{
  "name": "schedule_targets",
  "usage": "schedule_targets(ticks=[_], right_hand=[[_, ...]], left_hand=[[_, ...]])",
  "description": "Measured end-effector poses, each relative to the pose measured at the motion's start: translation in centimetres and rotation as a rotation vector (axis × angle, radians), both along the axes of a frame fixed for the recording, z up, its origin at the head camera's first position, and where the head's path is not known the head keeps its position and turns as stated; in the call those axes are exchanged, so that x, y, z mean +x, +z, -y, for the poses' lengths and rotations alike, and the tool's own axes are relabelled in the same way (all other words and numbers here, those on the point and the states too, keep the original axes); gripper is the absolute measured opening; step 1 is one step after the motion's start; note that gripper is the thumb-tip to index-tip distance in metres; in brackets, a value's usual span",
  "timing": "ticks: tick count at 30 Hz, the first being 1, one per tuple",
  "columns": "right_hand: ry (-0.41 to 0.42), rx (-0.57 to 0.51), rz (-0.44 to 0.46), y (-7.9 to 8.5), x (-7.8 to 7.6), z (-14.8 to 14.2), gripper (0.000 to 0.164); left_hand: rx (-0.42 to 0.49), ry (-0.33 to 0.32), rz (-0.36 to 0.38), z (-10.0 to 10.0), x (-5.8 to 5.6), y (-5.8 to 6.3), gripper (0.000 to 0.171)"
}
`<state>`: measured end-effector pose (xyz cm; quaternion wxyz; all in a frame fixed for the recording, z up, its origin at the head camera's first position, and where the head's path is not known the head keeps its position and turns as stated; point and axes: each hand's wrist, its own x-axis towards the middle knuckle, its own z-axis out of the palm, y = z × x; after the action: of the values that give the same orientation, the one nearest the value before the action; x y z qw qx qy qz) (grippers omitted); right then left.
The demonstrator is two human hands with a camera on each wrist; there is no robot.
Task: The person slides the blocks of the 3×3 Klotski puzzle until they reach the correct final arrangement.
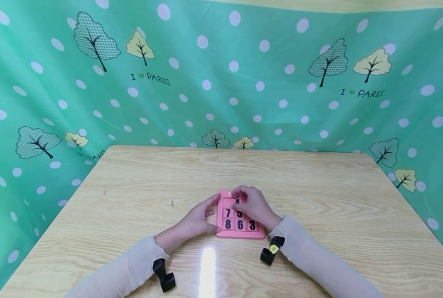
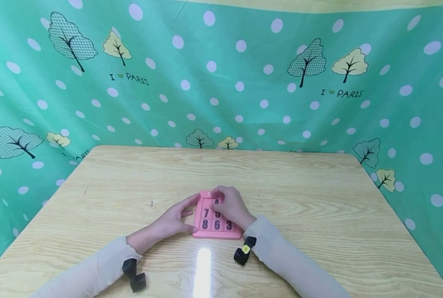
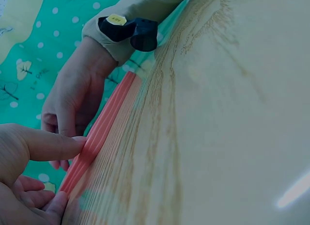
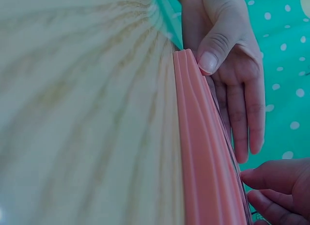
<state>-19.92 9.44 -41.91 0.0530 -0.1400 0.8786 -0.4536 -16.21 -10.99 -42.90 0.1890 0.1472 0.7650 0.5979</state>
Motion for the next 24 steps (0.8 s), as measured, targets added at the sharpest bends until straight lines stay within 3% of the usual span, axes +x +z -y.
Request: schedule_targets(ticks=[15, 24], right_hand=[[-0.023, -0.038, -0.006, -0.1, 0.6, -0.7, 0.03], [0.096, -0.085, -0.014, -0.3, 1.6, -0.9, 0.03]], left_hand=[[-0.003, 0.001, 0.005, -0.1, -0.1, -0.1, 0.097], [-0.012, -0.001, -0.028, 0.0, -0.1, -0.2, 0.097]])
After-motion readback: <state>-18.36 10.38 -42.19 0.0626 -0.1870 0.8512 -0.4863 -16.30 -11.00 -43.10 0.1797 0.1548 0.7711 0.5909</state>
